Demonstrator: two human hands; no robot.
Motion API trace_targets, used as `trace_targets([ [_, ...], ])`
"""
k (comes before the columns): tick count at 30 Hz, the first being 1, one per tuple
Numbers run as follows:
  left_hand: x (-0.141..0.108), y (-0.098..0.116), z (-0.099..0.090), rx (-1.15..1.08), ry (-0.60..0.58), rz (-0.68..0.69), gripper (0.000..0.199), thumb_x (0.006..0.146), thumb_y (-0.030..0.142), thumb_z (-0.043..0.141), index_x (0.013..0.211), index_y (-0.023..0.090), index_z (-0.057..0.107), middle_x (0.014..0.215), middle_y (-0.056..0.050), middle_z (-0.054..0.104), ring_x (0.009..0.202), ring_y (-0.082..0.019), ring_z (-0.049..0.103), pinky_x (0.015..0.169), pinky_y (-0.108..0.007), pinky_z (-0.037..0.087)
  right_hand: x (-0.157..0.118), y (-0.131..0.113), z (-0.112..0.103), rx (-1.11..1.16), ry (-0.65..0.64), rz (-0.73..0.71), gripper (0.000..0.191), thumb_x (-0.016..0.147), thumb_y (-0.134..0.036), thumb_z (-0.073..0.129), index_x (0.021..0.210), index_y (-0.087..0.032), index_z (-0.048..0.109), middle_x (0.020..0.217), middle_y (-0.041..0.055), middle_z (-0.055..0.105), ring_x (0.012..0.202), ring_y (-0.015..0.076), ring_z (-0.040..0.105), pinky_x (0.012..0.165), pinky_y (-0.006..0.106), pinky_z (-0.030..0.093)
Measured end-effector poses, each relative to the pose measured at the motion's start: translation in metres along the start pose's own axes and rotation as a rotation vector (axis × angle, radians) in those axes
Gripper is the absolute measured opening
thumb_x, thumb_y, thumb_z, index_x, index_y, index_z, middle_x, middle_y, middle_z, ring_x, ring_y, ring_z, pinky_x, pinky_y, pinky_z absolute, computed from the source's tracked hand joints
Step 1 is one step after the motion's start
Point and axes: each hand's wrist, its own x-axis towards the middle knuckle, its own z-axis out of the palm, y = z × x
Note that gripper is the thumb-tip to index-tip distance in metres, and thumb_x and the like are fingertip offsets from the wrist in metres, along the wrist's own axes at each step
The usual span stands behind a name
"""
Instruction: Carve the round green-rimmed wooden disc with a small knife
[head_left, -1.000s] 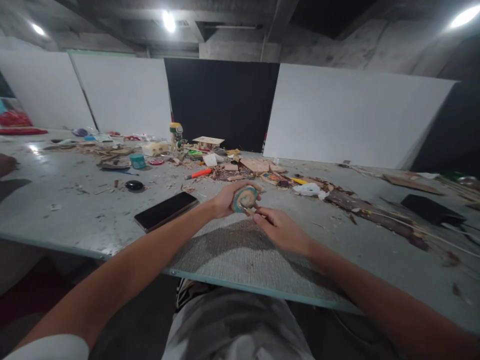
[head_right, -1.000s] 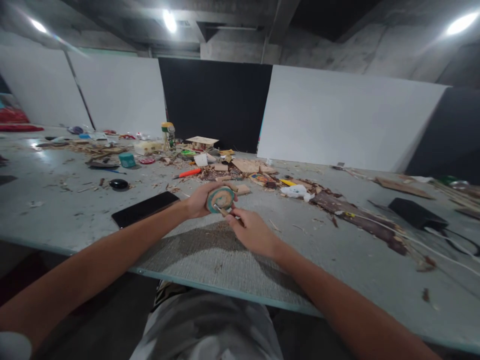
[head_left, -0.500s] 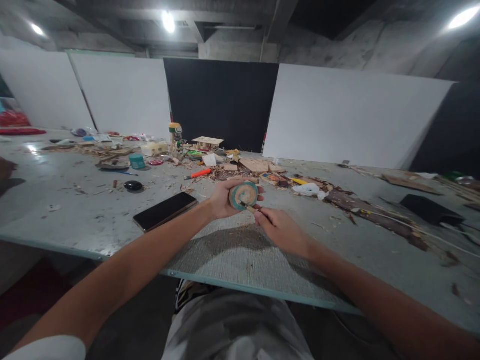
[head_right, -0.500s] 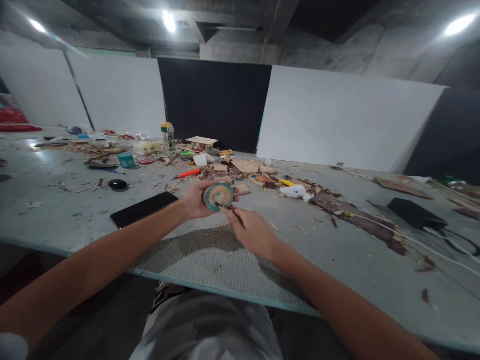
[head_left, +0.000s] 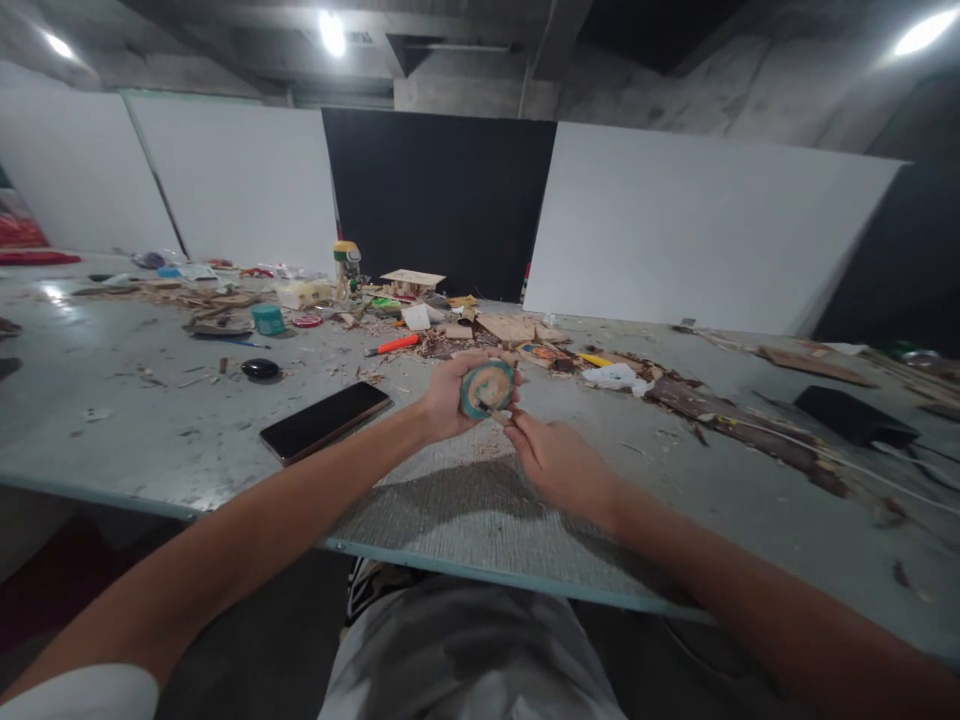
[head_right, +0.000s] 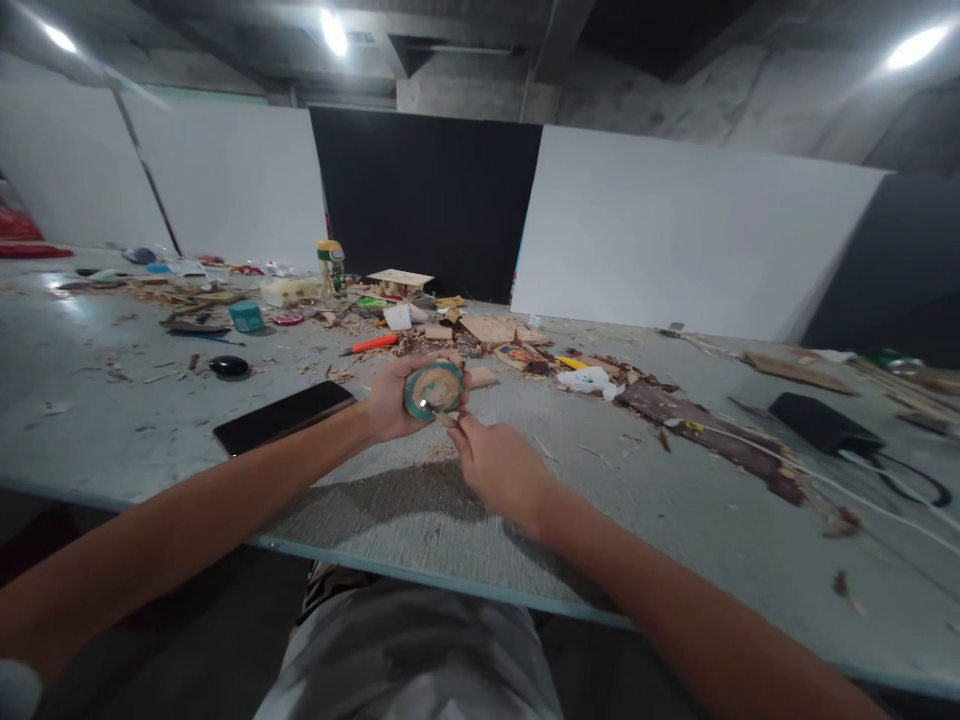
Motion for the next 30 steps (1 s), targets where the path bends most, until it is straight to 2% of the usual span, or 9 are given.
trace_targets([
  [3,0.001,-0.003,-0.004,0.06,0.041,0.008,0.019,0.08,0.024,0.048,0.09,0.013,0.059,0.082,-0.011,0.066,0.063,-0.019,0.064,0.065,-0.032,0.05,0.0,-0.001,0.001,-0.092,-0.006,0.037,0.034,0.1,-0.031,0.031,0.114,-0.014,0.057,0.084,0.0135,0.072,0.064,0.0232,0.063,0.054,0.031,0.025],
  [5,0.001,-0.003,-0.004,0.073,0.06,0.014,0.019,0.079,0.024,0.048,0.09,0.013,0.059,0.08,-0.009,0.065,0.061,-0.018,0.063,0.064,-0.031,0.05,0.001,0.0,0.003,-0.004,-0.01,0.019,0.032,0.1,-0.031,0.031,0.105,-0.015,0.059,0.084,0.0121,0.071,0.066,0.0215,0.062,0.055,0.03,0.027],
  [8,0.001,-0.003,-0.002,0.073,0.027,0.059,0.019,0.081,0.025,0.046,0.088,0.013,0.059,0.079,-0.008,0.064,0.06,-0.016,0.061,0.064,-0.031,0.049,0.003,0.001,0.006,0.23,-0.027,-0.025,0.036,0.101,-0.033,0.028,0.085,-0.018,0.056,0.078,0.0077,0.068,0.067,0.0172,0.059,0.058,0.028,0.032],
  [11,0.0,-0.002,-0.001,0.099,0.011,0.107,0.019,0.082,0.026,0.045,0.087,0.013,0.058,0.079,-0.008,0.064,0.062,-0.016,0.061,0.065,-0.031,0.049,0.004,0.001,0.008,0.34,-0.039,-0.048,0.04,0.102,-0.036,0.025,0.078,-0.018,0.052,0.074,0.0056,0.066,0.066,0.0155,0.058,0.059,0.026,0.033],
  [13,0.0,-0.002,-0.002,0.135,0.016,0.107,0.018,0.081,0.026,0.047,0.088,0.014,0.058,0.08,-0.008,0.064,0.062,-0.016,0.061,0.064,-0.03,0.049,0.004,0.001,0.008,0.285,-0.029,-0.04,0.036,0.102,-0.033,0.027,0.082,-0.018,0.053,0.077,0.0068,0.067,0.066,0.0165,0.059,0.058,0.027,0.032],
  [18,0.002,-0.003,-0.004,0.168,0.011,0.125,0.018,0.079,0.028,0.05,0.088,0.014,0.058,0.081,-0.007,0.063,0.062,-0.016,0.06,0.063,-0.03,0.049,0.003,-0.003,0.004,-0.037,-0.005,0.055,0.031,0.1,-0.03,0.031,0.103,-0.015,0.058,0.081,0.0118,0.072,0.064,0.022,0.065,0.052,0.032,0.023],
  [22,0.004,-0.004,-0.006,0.2,0.053,0.133,0.021,0.078,0.03,0.052,0.09,0.014,0.058,0.079,-0.007,0.063,0.062,-0.016,0.061,0.062,-0.03,0.049,0.004,-0.007,0.0,-0.179,-0.012,0.072,0.031,0.101,-0.03,0.031,0.107,-0.016,0.058,0.083,0.0121,0.073,0.066,0.0241,0.067,0.05,0.032,0.022],
  [26,0.004,-0.004,-0.006,0.237,0.128,0.125,0.022,0.078,0.03,0.052,0.091,0.014,0.058,0.078,-0.007,0.064,0.061,-0.016,0.061,0.057,-0.028,0.049,0.004,-0.008,-0.003,-0.214,0.008,0.068,0.031,0.101,-0.031,0.033,0.107,-0.017,0.06,0.083,0.0111,0.074,0.066,0.0232,0.068,0.051,0.031,0.023],
  [30,0.005,-0.002,0.0,0.23,0.201,0.152,0.02,0.078,0.029,0.052,0.089,0.013,0.059,0.079,-0.008,0.066,0.065,-0.019,0.065,0.058,-0.03,0.051,0.005,-0.004,-0.005,-0.141,0.059,0.069,0.029,0.1,-0.032,0.037,0.103,-0.018,0.062,0.085,0.0083,0.075,0.068,0.021,0.067,0.053,0.03,0.025],
])
